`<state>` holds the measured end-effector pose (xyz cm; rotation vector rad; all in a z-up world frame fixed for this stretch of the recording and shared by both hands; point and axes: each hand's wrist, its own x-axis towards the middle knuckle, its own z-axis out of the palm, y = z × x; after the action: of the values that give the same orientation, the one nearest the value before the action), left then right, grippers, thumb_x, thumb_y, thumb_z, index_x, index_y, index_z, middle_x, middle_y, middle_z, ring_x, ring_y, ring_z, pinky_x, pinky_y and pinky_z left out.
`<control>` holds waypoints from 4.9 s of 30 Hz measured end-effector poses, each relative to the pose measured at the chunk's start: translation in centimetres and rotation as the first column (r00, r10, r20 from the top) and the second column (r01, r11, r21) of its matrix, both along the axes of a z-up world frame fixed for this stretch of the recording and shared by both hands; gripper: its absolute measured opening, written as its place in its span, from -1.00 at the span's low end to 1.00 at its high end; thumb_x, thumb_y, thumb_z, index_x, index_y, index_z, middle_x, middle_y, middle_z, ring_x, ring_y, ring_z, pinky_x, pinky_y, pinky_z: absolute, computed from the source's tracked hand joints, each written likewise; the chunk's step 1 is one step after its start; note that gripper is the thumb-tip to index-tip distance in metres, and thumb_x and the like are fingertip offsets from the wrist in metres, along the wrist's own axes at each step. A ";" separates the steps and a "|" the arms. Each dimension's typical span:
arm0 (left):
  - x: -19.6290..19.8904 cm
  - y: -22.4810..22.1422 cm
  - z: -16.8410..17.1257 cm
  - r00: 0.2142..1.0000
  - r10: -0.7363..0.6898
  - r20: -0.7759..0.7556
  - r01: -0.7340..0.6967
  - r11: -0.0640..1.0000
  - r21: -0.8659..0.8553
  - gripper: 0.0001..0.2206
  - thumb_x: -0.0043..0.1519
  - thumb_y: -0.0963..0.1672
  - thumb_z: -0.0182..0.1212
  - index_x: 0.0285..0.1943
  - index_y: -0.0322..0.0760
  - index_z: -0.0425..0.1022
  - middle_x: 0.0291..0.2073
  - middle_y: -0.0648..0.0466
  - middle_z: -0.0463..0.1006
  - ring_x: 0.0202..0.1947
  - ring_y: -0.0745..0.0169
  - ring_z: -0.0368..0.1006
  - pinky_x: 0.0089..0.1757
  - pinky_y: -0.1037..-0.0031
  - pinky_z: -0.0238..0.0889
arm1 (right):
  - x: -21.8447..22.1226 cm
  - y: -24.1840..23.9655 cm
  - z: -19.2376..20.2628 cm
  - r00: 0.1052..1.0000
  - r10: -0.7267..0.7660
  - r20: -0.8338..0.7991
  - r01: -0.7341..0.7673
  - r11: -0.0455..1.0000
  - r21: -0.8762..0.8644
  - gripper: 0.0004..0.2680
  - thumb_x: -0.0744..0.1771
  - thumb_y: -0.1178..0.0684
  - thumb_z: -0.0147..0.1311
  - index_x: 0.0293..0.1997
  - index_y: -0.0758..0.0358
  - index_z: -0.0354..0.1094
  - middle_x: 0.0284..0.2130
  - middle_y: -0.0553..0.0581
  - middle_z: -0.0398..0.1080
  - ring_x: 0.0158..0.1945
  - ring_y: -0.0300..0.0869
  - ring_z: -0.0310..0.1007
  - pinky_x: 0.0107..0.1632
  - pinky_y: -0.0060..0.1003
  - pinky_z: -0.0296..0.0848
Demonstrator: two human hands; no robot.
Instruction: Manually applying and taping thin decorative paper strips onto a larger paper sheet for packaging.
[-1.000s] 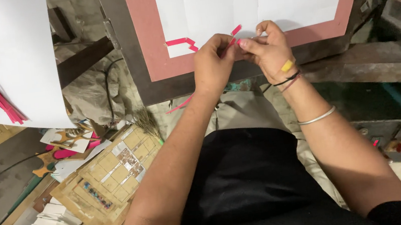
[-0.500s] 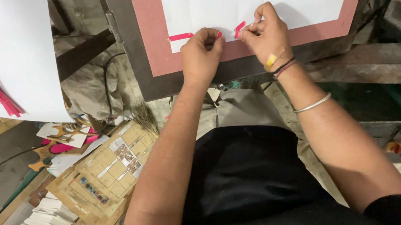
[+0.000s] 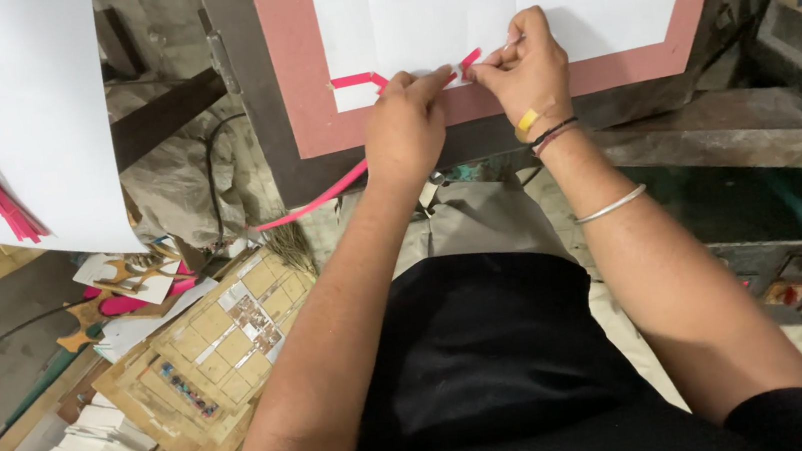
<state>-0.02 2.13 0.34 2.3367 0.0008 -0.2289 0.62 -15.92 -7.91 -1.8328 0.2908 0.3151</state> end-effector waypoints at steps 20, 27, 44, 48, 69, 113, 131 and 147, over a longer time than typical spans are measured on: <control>1.8 -0.4 0.6 0.947 -0.032 -0.320 0.164 0.905 0.393 -0.90 0.17 -0.11 0.25 -0.29 -0.20 0.63 -0.40 -0.09 0.64 -0.32 -0.15 0.59 -0.29 0.08 0.44 | -0.8 1.1 0.2 1.000 -0.008 0.029 0.011 0.995 -0.100 -0.57 0.25 0.20 0.52 -0.13 0.22 0.08 -0.43 -0.02 0.36 -0.39 -0.36 0.38 -0.29 -0.42 0.51; 1.2 4.9 3.8 0.971 -0.023 -0.240 0.122 0.905 0.407 -0.87 0.14 -0.06 0.31 -0.26 -0.10 0.68 -0.41 -0.02 0.66 -0.37 -0.09 0.59 -0.33 0.13 0.43 | -0.7 1.3 0.9 1.000 -0.024 0.010 0.025 0.996 -0.082 -0.58 0.23 0.16 0.52 -0.14 0.20 0.10 -0.42 -0.02 0.33 -0.39 -0.34 0.39 -0.28 -0.40 0.51; 3.7 5.0 1.9 0.956 0.028 -0.292 0.134 0.844 0.519 -0.89 0.05 -0.05 0.34 -0.37 -0.08 0.68 -0.47 -0.01 0.65 -0.34 -0.05 0.59 -0.30 0.15 0.45 | -0.4 3.5 2.9 0.983 0.101 0.153 -0.067 0.975 -0.210 -0.70 0.29 0.26 0.35 -0.13 0.21 0.14 -0.44 0.05 0.40 -0.39 -0.26 0.50 -0.30 -0.35 0.53; 3.5 4.9 1.5 0.961 0.038 -0.273 0.120 0.834 0.539 -0.90 0.04 -0.05 0.34 -0.37 -0.06 0.68 -0.48 -0.02 0.64 -0.38 -0.07 0.60 -0.31 0.15 0.46 | -0.3 7.9 3.0 0.993 0.060 0.097 -0.061 0.998 0.009 -0.73 0.29 0.27 0.29 -0.16 0.22 0.12 -0.45 0.08 0.41 -0.35 -0.24 0.62 -0.32 -0.33 0.56; -2.0 8.5 1.0 0.835 -0.343 0.430 0.170 0.905 0.390 -0.89 0.27 -0.10 0.28 -0.30 -0.11 0.49 -0.46 0.15 0.48 -0.40 0.15 0.47 -0.34 0.26 0.25 | -0.1 8.7 0.3 0.993 -0.110 -0.048 0.115 0.986 0.120 -0.66 0.23 0.29 0.36 -0.16 0.27 0.09 -0.48 0.09 0.42 -0.37 -0.35 0.41 -0.30 -0.40 0.49; 2.4 -10.1 -0.3 0.929 -0.129 -0.348 0.078 0.984 -0.157 -0.75 0.11 -0.13 0.42 -0.07 -0.32 0.61 -0.36 0.01 0.69 -0.38 0.29 0.64 -0.26 0.47 0.48 | -6.6 -7.6 1.5 0.919 -0.270 -0.289 0.393 0.704 0.592 -0.80 0.39 0.38 0.09 -0.06 0.23 0.13 -0.14 0.24 0.54 -0.12 -0.25 0.53 -0.09 -0.43 0.48; 4.8 -12.1 -4.5 0.968 -0.147 -0.204 0.165 0.983 0.077 -0.83 0.18 -0.18 0.30 -0.06 -0.26 0.55 -0.29 -0.03 0.65 -0.30 0.02 0.62 -0.22 0.28 0.46 | -3.4 -4.9 -2.9 0.769 -0.561 -0.308 0.636 0.621 0.458 -0.60 0.32 0.44 0.19 -0.02 0.17 -0.09 -0.22 0.25 0.50 -0.15 -0.18 0.59 -0.05 -0.33 0.63; 5.4 -12.1 -4.4 0.957 -0.171 -0.236 0.198 0.975 0.096 -0.83 0.18 -0.18 0.31 -0.07 -0.25 0.55 -0.33 -0.03 0.64 -0.33 0.02 0.61 -0.25 0.27 0.46 | -3.5 -4.9 -2.5 0.777 -0.573 -0.262 0.630 0.705 0.326 -0.64 0.32 0.38 0.24 -0.06 0.21 -0.04 -0.27 0.15 0.47 -0.19 -0.26 0.58 -0.14 -0.41 0.59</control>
<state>5.41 -9.95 -4.09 2.4168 -0.0956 -0.6030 -2.90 -20.87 -10.46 -1.2191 0.8483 0.0290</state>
